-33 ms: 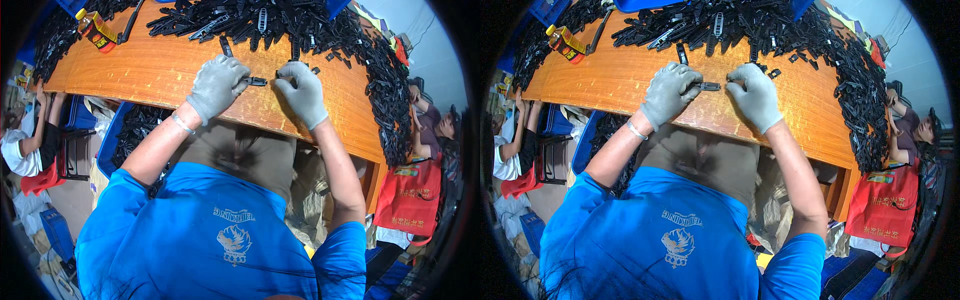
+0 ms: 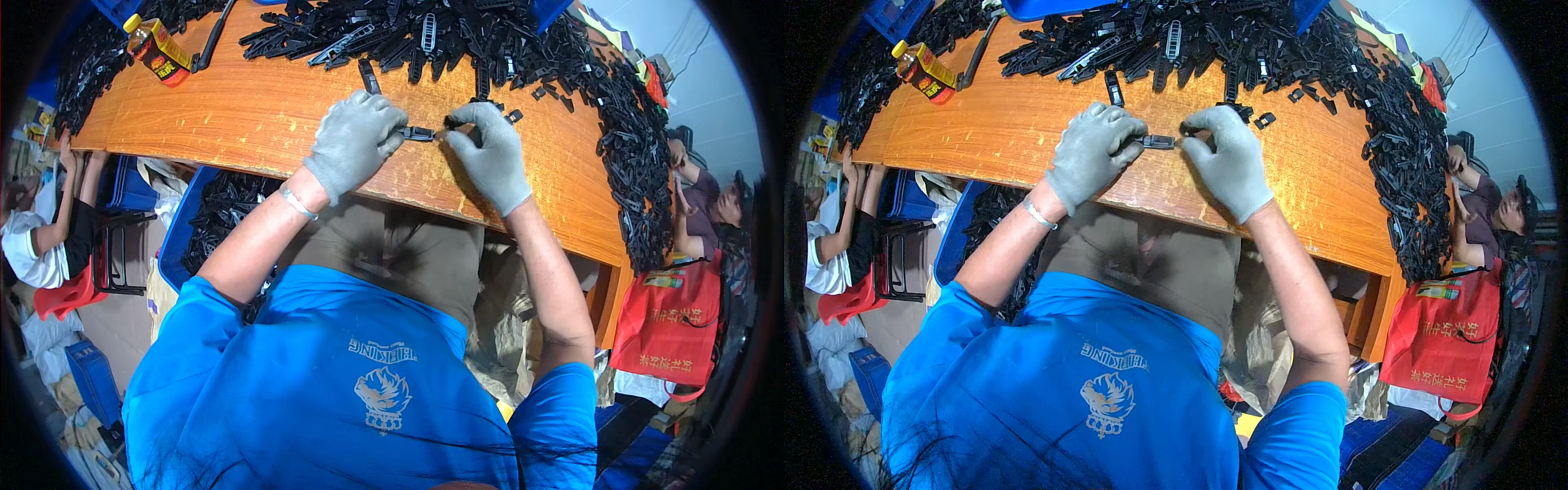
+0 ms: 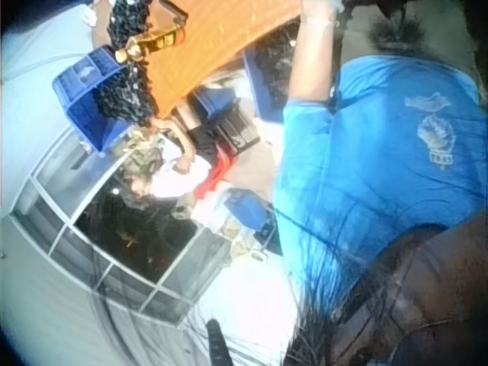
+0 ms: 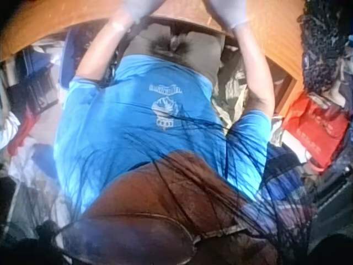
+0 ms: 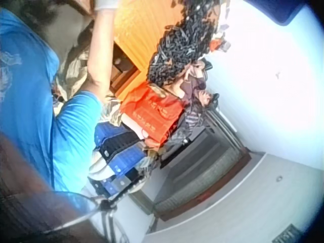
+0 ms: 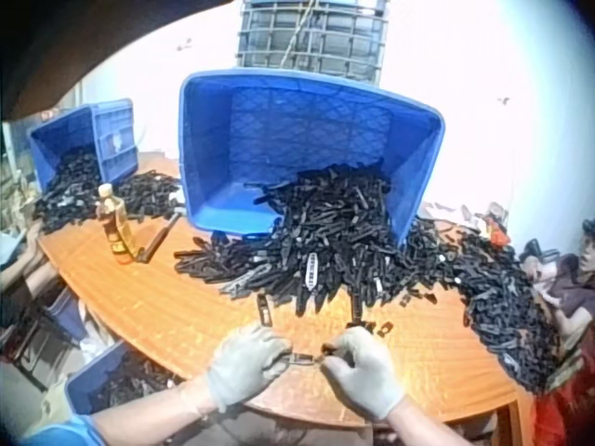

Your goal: The person wearing gloves repeatedly picks up plastic components from piles on a workbench, snaps them together by hand to assemble parts, and places the assembled items onto the table.

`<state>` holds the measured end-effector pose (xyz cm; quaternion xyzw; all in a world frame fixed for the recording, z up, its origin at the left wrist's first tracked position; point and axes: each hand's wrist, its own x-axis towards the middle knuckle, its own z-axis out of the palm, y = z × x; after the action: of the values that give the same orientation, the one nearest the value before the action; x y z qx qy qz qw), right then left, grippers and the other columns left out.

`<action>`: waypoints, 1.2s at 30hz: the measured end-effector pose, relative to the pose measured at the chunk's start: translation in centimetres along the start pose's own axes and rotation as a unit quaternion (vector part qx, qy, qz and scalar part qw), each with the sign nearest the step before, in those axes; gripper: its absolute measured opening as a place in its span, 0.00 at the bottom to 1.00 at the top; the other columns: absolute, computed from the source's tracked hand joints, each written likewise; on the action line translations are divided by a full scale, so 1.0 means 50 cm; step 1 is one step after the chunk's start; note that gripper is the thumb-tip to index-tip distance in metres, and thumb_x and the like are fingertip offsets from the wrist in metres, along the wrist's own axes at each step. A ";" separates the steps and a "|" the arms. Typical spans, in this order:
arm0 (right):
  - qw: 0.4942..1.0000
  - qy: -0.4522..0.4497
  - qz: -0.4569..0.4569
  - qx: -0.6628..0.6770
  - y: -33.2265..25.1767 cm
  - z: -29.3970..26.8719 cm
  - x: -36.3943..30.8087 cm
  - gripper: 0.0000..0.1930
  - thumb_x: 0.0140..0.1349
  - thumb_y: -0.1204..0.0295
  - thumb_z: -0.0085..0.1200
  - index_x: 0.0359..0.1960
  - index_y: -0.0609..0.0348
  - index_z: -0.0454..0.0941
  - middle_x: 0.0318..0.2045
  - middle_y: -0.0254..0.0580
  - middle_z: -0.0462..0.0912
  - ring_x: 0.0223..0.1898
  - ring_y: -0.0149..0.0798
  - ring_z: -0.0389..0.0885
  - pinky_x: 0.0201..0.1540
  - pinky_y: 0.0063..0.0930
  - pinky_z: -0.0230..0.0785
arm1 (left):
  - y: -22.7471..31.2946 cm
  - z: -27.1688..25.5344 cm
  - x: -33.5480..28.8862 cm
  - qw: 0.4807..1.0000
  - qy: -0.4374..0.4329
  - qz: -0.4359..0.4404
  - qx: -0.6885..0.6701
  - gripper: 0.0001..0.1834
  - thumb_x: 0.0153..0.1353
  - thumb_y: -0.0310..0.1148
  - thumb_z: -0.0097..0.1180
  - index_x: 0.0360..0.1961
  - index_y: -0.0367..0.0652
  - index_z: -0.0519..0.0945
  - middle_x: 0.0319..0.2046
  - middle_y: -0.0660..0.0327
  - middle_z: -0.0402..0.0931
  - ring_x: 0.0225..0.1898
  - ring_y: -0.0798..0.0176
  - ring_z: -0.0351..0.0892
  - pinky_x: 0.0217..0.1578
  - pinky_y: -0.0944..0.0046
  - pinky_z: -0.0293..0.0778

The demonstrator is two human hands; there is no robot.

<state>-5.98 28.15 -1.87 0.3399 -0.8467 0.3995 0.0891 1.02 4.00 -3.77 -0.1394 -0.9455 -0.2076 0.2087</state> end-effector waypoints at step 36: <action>0.978 -0.140 -0.048 -0.149 -0.052 0.068 0.028 0.07 0.64 0.63 0.67 0.40 0.48 0.90 0.40 0.41 0.85 0.43 0.50 0.87 0.43 0.46 0.80 | -0.035 0.000 -0.026 0.999 -0.016 0.004 -0.044 0.10 0.62 0.37 0.71 0.40 0.43 0.89 0.36 0.54 0.82 0.42 0.45 0.82 0.47 0.48 0.79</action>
<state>-4.94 23.74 -1.93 0.4152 -0.8837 0.2129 0.0383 1.54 2.25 -4.93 -0.1557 -0.9380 -0.2460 0.1883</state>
